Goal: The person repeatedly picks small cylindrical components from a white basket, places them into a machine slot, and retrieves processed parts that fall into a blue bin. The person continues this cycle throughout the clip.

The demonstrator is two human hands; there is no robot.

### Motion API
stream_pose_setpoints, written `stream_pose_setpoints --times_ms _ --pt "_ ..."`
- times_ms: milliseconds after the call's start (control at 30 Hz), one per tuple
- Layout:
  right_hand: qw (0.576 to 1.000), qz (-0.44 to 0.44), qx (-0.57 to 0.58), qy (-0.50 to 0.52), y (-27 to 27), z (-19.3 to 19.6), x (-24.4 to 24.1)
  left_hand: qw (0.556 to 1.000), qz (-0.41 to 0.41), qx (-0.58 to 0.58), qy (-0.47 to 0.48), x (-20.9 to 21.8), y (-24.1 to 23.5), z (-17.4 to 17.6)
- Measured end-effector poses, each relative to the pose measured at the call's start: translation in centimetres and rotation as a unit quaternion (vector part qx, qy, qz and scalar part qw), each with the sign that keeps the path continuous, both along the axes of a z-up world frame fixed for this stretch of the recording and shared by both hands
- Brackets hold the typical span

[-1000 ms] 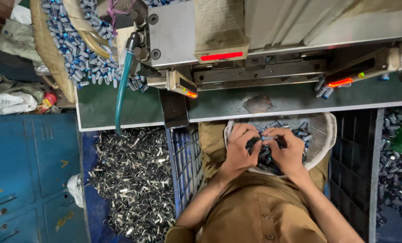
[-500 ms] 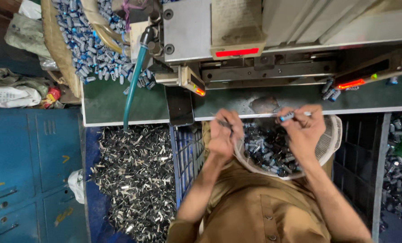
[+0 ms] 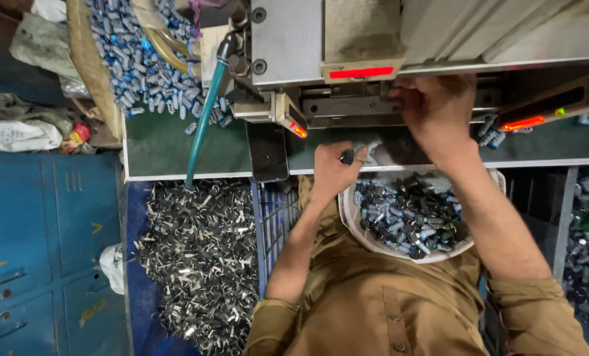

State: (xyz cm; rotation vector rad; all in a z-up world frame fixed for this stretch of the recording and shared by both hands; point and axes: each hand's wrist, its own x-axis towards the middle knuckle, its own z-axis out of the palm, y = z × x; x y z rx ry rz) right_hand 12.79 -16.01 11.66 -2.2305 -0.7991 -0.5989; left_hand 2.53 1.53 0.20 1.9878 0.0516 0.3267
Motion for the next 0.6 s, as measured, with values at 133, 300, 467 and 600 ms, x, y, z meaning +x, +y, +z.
stream_pose_setpoints --times_ms 133,300,467,600 --pt "0.992 -0.012 -0.088 -0.089 -1.2 5.5 -3.7 1.000 -0.010 0.000 0.011 0.5 0.0 0.3" --pt "0.988 -0.149 -0.014 -0.044 -7.4 3.8 -8.1 0.999 -0.002 0.028 -0.022 0.3 0.1 -0.5" --pt "0.964 -0.261 -0.031 0.045 -14.2 -0.3 -9.2 0.999 -0.012 0.034 -0.018 0.8 0.0 -0.4" --pt "0.910 -0.332 -0.213 0.129 -16.7 -3.0 -10.1 0.998 -0.002 0.044 -0.049 -0.3 -0.1 -0.1"
